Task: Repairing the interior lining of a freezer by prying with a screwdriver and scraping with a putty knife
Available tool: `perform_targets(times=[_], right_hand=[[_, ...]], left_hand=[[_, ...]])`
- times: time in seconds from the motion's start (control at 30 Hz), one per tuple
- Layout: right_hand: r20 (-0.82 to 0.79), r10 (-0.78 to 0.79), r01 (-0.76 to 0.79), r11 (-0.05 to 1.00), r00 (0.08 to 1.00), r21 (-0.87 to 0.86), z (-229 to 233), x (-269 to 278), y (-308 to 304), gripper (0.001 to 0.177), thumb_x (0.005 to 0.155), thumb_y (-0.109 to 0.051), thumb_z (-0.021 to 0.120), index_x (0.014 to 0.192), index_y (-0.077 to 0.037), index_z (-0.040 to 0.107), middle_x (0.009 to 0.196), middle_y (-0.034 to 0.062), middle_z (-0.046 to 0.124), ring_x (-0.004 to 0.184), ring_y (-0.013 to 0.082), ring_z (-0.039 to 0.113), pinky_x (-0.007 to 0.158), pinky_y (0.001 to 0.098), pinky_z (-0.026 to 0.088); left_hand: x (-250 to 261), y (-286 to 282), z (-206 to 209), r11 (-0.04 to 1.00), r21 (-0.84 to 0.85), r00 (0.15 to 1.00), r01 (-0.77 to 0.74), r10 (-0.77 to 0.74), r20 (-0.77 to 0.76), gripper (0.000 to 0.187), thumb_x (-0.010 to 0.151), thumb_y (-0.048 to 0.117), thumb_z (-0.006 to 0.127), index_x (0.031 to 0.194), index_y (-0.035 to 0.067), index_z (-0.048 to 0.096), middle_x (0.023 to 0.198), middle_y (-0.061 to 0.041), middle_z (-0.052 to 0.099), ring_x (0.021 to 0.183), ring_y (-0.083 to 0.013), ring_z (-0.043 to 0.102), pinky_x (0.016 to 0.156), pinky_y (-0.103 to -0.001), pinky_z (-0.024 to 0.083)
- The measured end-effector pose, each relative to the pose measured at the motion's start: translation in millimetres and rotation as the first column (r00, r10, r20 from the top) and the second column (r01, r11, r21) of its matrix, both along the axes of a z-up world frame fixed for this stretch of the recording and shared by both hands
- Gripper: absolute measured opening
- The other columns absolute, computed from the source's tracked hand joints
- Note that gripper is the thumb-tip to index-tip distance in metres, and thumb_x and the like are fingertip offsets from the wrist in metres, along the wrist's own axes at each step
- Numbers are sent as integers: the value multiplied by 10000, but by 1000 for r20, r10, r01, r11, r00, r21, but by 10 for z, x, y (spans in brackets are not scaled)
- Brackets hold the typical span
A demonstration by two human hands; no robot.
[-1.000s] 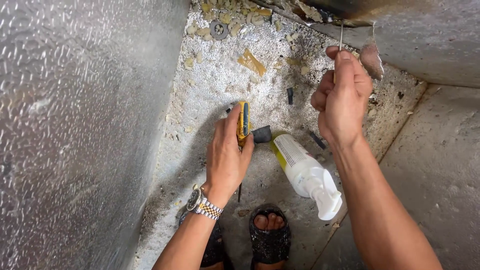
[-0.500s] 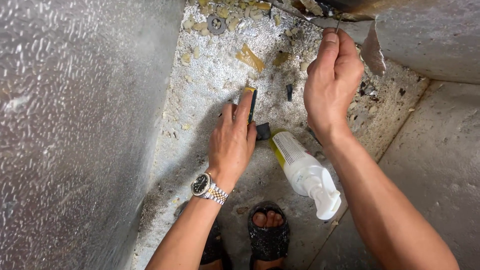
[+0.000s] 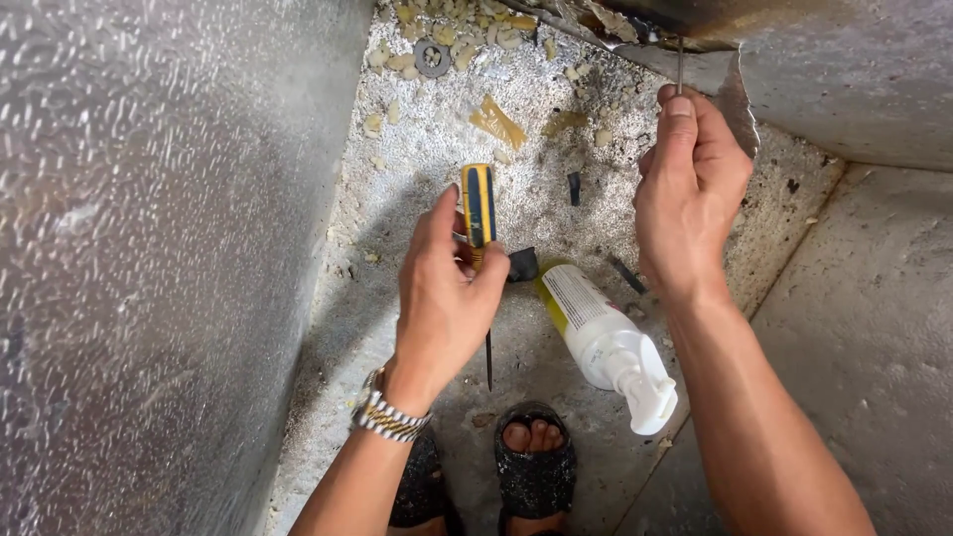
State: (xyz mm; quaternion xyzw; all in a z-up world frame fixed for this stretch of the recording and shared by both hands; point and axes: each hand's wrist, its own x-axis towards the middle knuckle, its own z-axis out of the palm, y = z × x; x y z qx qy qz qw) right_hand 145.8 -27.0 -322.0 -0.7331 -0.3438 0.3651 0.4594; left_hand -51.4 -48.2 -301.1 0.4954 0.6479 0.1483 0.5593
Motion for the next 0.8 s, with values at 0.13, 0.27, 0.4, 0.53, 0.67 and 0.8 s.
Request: perform_targets(times=[0.13, 0.27, 0.4, 0.53, 0.67, 0.8], right_hand=[[293, 221, -210, 975, 930, -70, 13, 103, -370, 355, 1178, -240, 366, 870, -116, 493, 699, -13, 419, 573, 84, 306, 471, 272, 245], [338, 435, -345, 891, 834, -296, -86, 334, -771, 391, 1117, -191, 425, 1285, 83, 649, 645, 69, 579, 386, 108, 392, 278, 263, 292], [755, 431, -377, 889, 493, -262, -45, 481, -1003, 487, 1081, -319, 629, 1301, 108, 712, 1054, 252, 722, 931, 327, 609, 805, 463, 430], [158, 380, -319, 896, 911, -310, 411, 294, -691, 437, 1077, -367, 477, 1083, -18, 740, 1035, 157, 767, 949, 246, 751, 810, 367, 608], [-406, 541, -662, 698, 737, -272, 470, 67, -438, 702, 950, -520, 368, 1377, -7, 584, 1208, 169, 731, 1093, 263, 721, 937, 373, 616], [-588, 400, -620, 750, 704, -232, 430, -125, -388, 275, 996, -195, 580, 1205, -25, 635, 1044, 49, 705, 981, 132, 654, 922, 287, 540]], left_hand=[[-118, 72, 340, 991, 91, 989, -100, 89, 120, 584, 898, 120, 662, 1420, -33, 449, 1088, -119, 673, 875, -175, 666, 734, -239, 636], [-140, 67, 607, 876, 379, 941, -297, 203, 270, 456, 874, -11, 704, 1213, 4, 399, 1101, -170, 606, 1003, -258, 688, 944, -356, 652], [-44, 57, 597, 785, 425, 855, -451, 242, 459, 351, 913, 69, 745, 1110, 60, 454, 1122, -140, 598, 1091, -230, 646, 1070, -345, 580], [207, -199, 326, 824, 203, 730, -530, 320, 604, 341, 887, 44, 767, 1122, 51, 519, 1142, -188, 680, 1077, -262, 723, 941, -289, 654], [382, -477, 134, 848, 217, 808, -483, 336, 485, 349, 845, 142, 815, 1086, 97, 567, 1022, -82, 703, 870, -140, 686, 762, -253, 605], [245, -600, 59, 869, 432, 934, -242, 88, 346, 380, 907, 158, 756, 1188, 66, 516, 1253, -195, 695, 1113, -256, 735, 981, -316, 599]])
